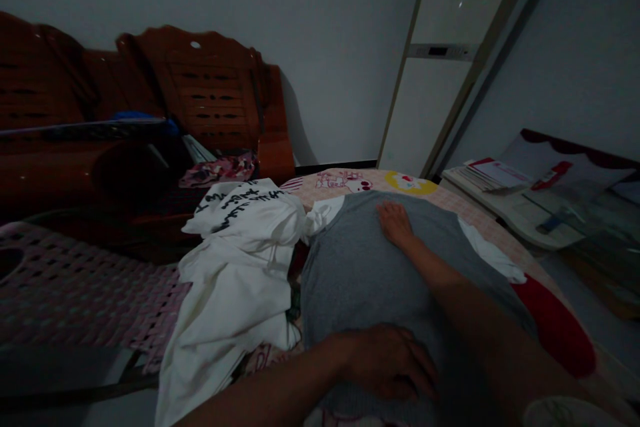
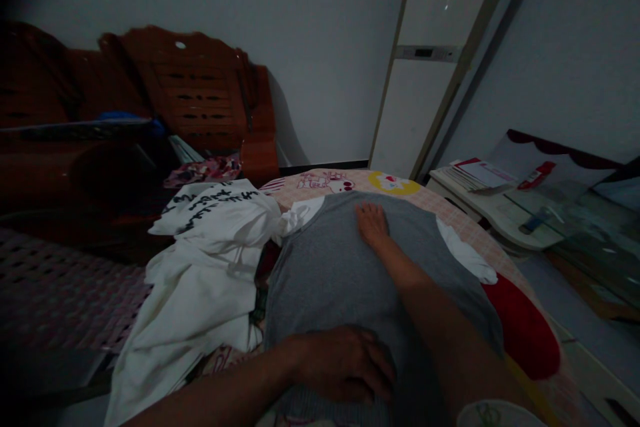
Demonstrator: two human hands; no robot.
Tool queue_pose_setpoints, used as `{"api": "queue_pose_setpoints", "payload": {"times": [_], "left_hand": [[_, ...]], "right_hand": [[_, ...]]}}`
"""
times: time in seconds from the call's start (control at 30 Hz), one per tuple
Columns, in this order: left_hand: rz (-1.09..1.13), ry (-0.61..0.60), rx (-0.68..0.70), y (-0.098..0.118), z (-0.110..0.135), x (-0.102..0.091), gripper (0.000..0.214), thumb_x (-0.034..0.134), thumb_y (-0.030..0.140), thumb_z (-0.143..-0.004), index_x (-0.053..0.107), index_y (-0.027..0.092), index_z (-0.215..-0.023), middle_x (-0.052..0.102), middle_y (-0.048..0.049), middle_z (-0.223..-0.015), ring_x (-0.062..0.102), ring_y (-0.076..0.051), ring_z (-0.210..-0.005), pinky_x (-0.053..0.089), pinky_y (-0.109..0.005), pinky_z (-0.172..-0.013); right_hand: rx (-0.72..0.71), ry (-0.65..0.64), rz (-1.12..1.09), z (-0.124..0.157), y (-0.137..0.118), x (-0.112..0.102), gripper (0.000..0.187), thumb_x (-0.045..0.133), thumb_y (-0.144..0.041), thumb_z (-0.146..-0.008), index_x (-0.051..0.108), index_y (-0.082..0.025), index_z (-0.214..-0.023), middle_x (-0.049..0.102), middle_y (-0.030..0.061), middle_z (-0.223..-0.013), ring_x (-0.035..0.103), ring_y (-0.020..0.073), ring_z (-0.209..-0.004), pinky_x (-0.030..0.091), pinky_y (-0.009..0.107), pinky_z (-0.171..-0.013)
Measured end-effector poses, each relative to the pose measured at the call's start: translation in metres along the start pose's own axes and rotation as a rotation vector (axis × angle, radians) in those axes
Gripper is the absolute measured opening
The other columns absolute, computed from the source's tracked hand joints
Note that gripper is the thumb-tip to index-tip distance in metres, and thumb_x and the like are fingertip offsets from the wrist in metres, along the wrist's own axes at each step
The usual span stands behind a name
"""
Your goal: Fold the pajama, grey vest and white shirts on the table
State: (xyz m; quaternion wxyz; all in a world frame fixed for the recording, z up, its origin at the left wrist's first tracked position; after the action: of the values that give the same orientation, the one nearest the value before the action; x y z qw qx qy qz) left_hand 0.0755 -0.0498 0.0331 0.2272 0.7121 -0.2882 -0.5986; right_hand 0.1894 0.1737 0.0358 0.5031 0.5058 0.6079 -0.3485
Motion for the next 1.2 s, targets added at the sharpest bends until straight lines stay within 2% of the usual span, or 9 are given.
{"api": "queue_pose_setpoints", "payload": {"times": [0.1, 0.2, 0.27, 0.4, 0.5, 0.63, 0.83, 1.07, 1.2], "left_hand": [[0.164, 0.055, -0.043, -0.003, 0.004, -0.009, 0.027, 0.053, 0.024, -0.091, 0.073, 0.023, -0.110, 0.069, -0.0060, -0.122, 0.062, -0.020, -0.116, 0.045, -0.030, -0.102], [0.191, 0.223, -0.174, -0.012, 0.017, -0.029, 0.026, 0.053, 0.020, -0.091, 0.073, 0.020, -0.107, 0.074, -0.0062, -0.108, 0.068, -0.017, -0.099, 0.048, -0.026, -0.091], [0.110, 0.345, -0.323, -0.021, 0.030, -0.045, 0.025, 0.053, 0.016, -0.089, 0.074, 0.017, -0.103, 0.075, -0.0051, -0.101, 0.068, -0.016, -0.091, 0.048, -0.024, -0.086], [-0.185, 0.519, -0.634, -0.041, 0.056, -0.071, 0.021, 0.056, 0.015, -0.086, 0.076, 0.015, -0.093, 0.076, -0.0056, -0.092, 0.068, -0.018, -0.087, 0.047, -0.025, -0.083], [-0.323, 0.592, -0.770, -0.050, 0.070, -0.080, 0.022, 0.056, 0.016, -0.086, 0.075, 0.017, -0.096, 0.075, -0.0064, -0.097, 0.068, -0.019, -0.092, 0.048, -0.027, -0.086], [-0.458, 0.589, -0.875, -0.057, 0.087, -0.086, 0.026, 0.056, 0.016, -0.084, 0.074, 0.019, -0.103, 0.072, -0.0071, -0.107, 0.065, -0.021, -0.099, 0.048, -0.031, -0.092], [-0.617, 0.545, -0.933, -0.064, 0.098, -0.089, 0.033, 0.052, 0.024, -0.090, 0.067, 0.020, -0.119, 0.064, -0.0093, -0.121, 0.059, -0.024, -0.112, 0.044, -0.037, -0.101], [-0.705, 0.525, -0.985, -0.068, 0.096, -0.083, 0.040, 0.042, 0.029, -0.096, 0.057, 0.021, -0.132, 0.055, -0.0114, -0.138, 0.052, -0.029, -0.122, 0.040, -0.045, -0.103], [-0.718, 0.500, -0.992, -0.075, 0.098, -0.085, 0.044, 0.042, 0.030, -0.096, 0.053, 0.020, -0.137, 0.053, -0.0106, -0.143, 0.049, -0.028, -0.128, 0.037, -0.044, -0.107]], "right_hand": [[-0.062, 0.004, -0.085, 0.042, -0.006, -0.018, 0.044, 0.043, -0.018, -0.094, 0.056, -0.014, -0.135, 0.056, 0.0158, -0.140, 0.049, 0.0268, -0.128, 0.030, 0.041, -0.112], [-0.058, -0.038, -0.184, 0.091, -0.007, -0.039, 0.035, 0.045, -0.021, -0.094, 0.065, -0.014, -0.122, 0.066, 0.0150, -0.125, 0.059, 0.0243, -0.115, 0.040, 0.034, -0.100], [-0.051, -0.117, -0.236, 0.121, -0.008, -0.052, 0.030, 0.045, -0.026, -0.095, 0.071, -0.016, -0.107, 0.073, 0.0121, -0.106, 0.065, 0.0219, -0.096, 0.044, 0.030, -0.086], [-0.016, -0.276, -0.305, 0.174, -0.015, -0.073, 0.022, 0.053, -0.027, -0.091, 0.072, -0.018, -0.085, 0.073, 0.0073, -0.081, 0.064, 0.0176, -0.072, 0.040, 0.026, -0.066], [0.023, -0.309, -0.401, 0.206, -0.019, -0.079, 0.016, 0.057, -0.024, -0.085, 0.072, -0.018, -0.082, 0.072, 0.0057, -0.078, 0.063, 0.0165, -0.071, 0.039, 0.026, -0.065], [0.103, -0.228, -0.464, 0.240, -0.009, -0.078, 0.015, 0.061, -0.022, -0.079, 0.071, -0.019, -0.089, 0.071, 0.0037, -0.079, 0.061, 0.0167, -0.074, 0.042, 0.026, -0.071], [0.301, -0.197, -0.438, 0.266, 0.022, -0.082, 0.013, 0.061, -0.022, -0.076, 0.072, -0.019, -0.082, 0.069, 0.0033, -0.072, 0.061, 0.0168, -0.068, 0.042, 0.026, -0.066], [0.174, -0.234, -0.529, 0.263, -0.019, -0.076, 0.020, 0.065, -0.027, -0.080, 0.075, -0.023, -0.097, 0.071, 0.0019, -0.075, 0.064, 0.0164, -0.069, 0.044, 0.026, -0.066], [0.295, -0.171, -0.476, 0.263, -0.008, -0.072, 0.019, 0.065, -0.024, -0.079, 0.075, -0.022, -0.095, 0.073, 0.0032, -0.078, 0.065, 0.0178, -0.071, 0.046, 0.027, -0.068]]}}
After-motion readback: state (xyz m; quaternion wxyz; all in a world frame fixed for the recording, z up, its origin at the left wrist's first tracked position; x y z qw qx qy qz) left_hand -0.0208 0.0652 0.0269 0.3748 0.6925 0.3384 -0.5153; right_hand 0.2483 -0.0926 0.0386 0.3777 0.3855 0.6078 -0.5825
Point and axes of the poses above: each hand's wrist, its own z-axis away from the middle knuckle, its own x-axis out of the palm, y = z × x, the point moved 3 cm from there along -z, towards the middle knuckle
